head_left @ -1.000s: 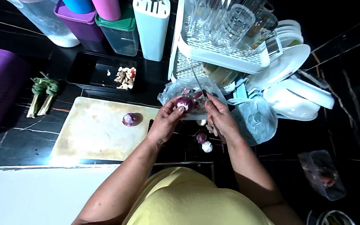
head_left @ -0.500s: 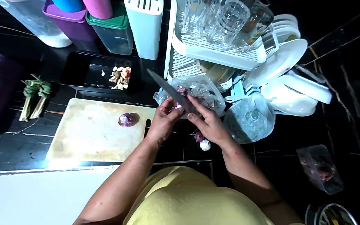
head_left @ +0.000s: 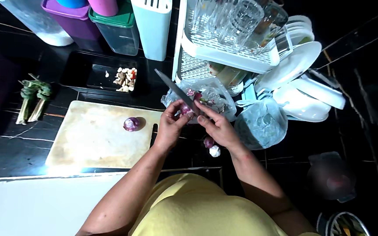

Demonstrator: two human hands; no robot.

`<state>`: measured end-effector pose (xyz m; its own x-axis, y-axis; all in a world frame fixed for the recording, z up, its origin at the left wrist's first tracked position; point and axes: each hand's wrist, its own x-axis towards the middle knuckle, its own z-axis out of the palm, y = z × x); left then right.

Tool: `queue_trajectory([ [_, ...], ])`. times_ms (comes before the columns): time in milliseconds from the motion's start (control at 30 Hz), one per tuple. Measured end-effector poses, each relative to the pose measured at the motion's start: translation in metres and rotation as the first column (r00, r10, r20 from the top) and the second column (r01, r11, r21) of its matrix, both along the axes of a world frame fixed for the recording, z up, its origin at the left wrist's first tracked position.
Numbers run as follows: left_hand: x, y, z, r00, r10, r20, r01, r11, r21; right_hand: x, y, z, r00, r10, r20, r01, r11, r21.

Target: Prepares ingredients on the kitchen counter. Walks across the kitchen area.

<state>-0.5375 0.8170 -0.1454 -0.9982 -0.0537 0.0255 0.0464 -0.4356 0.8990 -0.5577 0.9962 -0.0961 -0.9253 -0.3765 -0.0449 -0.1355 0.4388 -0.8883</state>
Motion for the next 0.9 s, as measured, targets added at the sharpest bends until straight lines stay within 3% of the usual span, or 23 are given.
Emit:
queue_trajectory([
  [67, 0.001, -0.002, 0.002, 0.998, -0.053, -0.029, 0.052, 0.998, -0.020, -0.006, 0.005, 0.001, 0.995, -0.040, 0.093, 0.044, 0.998, -0.049],
  [167, 0.002, -0.003, 0.003, 0.995, -0.094, -0.042, 0.094, 0.995, 0.014, -0.018, 0.015, -0.005, 0.986, -0.136, 0.101, 0.139, 0.990, -0.026],
  [333, 0.000, -0.008, -0.001, 0.996, -0.081, -0.042, 0.086, 0.990, 0.108, -0.036, 0.034, -0.019, 0.958, -0.262, 0.120, 0.237, 0.952, 0.191],
  [433, -0.001, -0.007, 0.000, 0.999, -0.048, 0.021, 0.045, 0.991, 0.126, -0.032, 0.031, -0.013, 0.975, -0.211, 0.073, 0.185, 0.947, 0.263],
  [667, -0.002, 0.001, 0.001, 0.997, -0.003, 0.076, -0.004, 0.995, 0.095, 0.001, 0.001, 0.002, 0.986, 0.106, -0.132, -0.095, 0.992, 0.087],
  [900, 0.000, 0.002, 0.008, 0.998, 0.043, 0.048, -0.048, 0.994, 0.099, 0.007, -0.007, -0.006, 0.970, 0.119, -0.211, -0.090, 0.986, 0.142],
])
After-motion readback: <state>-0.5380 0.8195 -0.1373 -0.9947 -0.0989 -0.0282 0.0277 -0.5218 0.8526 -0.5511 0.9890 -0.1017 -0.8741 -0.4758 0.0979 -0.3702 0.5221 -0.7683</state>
